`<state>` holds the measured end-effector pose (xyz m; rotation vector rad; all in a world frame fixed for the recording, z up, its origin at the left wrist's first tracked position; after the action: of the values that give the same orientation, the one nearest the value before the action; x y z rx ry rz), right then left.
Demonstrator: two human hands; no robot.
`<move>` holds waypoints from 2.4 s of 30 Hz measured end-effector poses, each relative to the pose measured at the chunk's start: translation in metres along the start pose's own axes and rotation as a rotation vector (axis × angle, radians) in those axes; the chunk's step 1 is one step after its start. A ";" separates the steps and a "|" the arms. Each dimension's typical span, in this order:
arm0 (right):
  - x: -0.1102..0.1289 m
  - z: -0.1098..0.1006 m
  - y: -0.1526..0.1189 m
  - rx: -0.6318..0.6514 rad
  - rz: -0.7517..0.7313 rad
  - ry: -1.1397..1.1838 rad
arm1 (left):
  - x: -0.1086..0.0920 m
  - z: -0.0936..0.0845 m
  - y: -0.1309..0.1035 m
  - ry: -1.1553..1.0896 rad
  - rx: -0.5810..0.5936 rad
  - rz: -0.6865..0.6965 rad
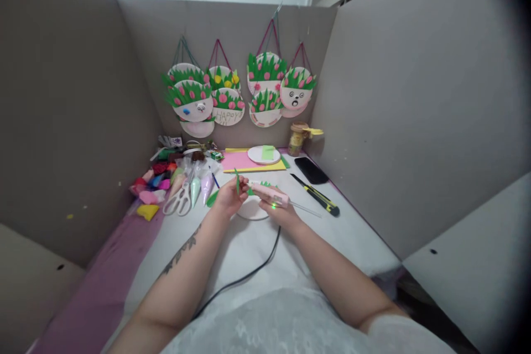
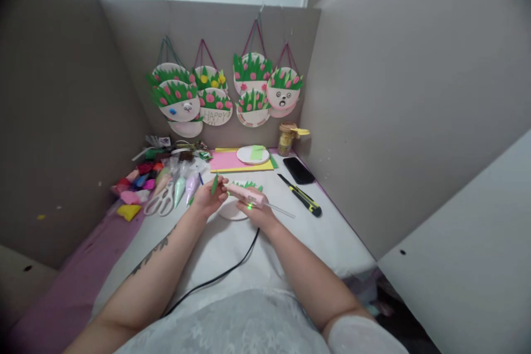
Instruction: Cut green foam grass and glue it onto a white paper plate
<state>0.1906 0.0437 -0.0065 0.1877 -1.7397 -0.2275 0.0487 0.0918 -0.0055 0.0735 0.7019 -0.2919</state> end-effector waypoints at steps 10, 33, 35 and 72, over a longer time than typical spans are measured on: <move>0.011 0.007 -0.002 -0.030 -0.096 -0.166 | 0.007 -0.001 0.001 0.015 0.019 -0.013; 0.020 0.014 -0.008 0.001 -0.208 -0.233 | 0.008 -0.001 0.001 0.071 0.037 0.009; 0.021 0.015 -0.009 0.020 -0.229 -0.245 | 0.008 -0.001 0.002 0.062 0.048 0.012; 0.020 0.017 -0.009 0.096 -0.173 -0.243 | 0.001 -0.022 0.014 0.023 -0.045 0.052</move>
<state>0.1697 0.0305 0.0075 0.3950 -1.9787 -0.3036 0.0395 0.1082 -0.0238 0.0523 0.7277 -0.2261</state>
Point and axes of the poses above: each hand's wrist, its own y-axis towards the middle knuckle, its own z-axis out of the palm, x = y × z, the point moved 8 cm from there along y, towards the middle knuckle, and after that the axes turned 7 degrees about z, right-handed, at the moved point
